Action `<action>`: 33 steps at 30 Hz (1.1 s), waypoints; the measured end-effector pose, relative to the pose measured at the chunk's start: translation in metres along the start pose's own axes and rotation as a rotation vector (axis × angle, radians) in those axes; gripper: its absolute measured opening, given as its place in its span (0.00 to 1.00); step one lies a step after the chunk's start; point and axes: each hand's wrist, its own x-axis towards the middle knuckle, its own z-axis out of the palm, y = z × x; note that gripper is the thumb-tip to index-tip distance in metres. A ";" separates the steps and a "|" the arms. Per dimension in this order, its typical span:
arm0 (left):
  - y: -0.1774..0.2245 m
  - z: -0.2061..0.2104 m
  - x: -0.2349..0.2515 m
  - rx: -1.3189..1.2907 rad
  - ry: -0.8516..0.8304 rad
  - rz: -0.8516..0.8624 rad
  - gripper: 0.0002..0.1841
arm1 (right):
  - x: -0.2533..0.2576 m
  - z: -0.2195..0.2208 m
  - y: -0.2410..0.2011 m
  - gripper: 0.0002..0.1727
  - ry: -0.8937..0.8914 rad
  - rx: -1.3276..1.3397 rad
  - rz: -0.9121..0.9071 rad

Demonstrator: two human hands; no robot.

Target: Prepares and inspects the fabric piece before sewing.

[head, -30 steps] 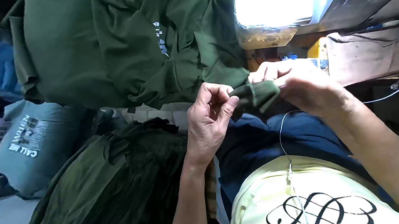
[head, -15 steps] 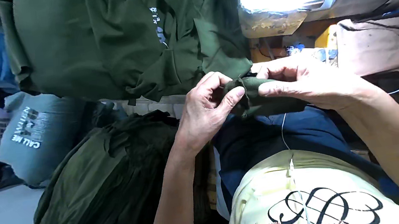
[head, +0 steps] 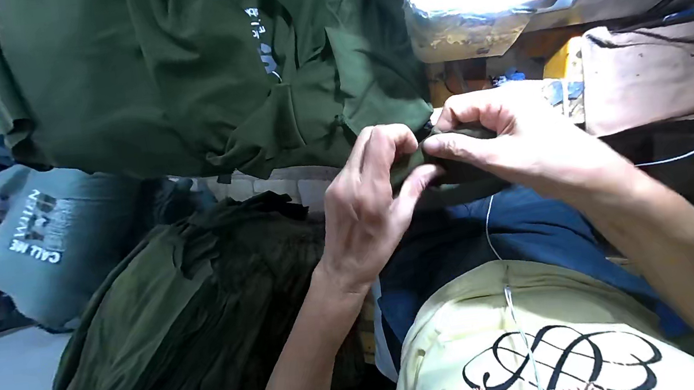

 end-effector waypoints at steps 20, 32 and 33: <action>-0.005 0.012 0.009 -0.692 0.003 -0.268 0.06 | -0.003 -0.011 0.015 0.06 -0.047 0.287 0.003; -0.008 0.004 0.012 -0.522 0.008 -0.319 0.03 | 0.002 -0.031 0.021 0.12 -0.197 -0.174 -0.087; -0.009 0.005 0.011 -0.550 0.014 -0.330 0.03 | 0.003 -0.032 0.020 0.09 -0.226 -0.060 -0.066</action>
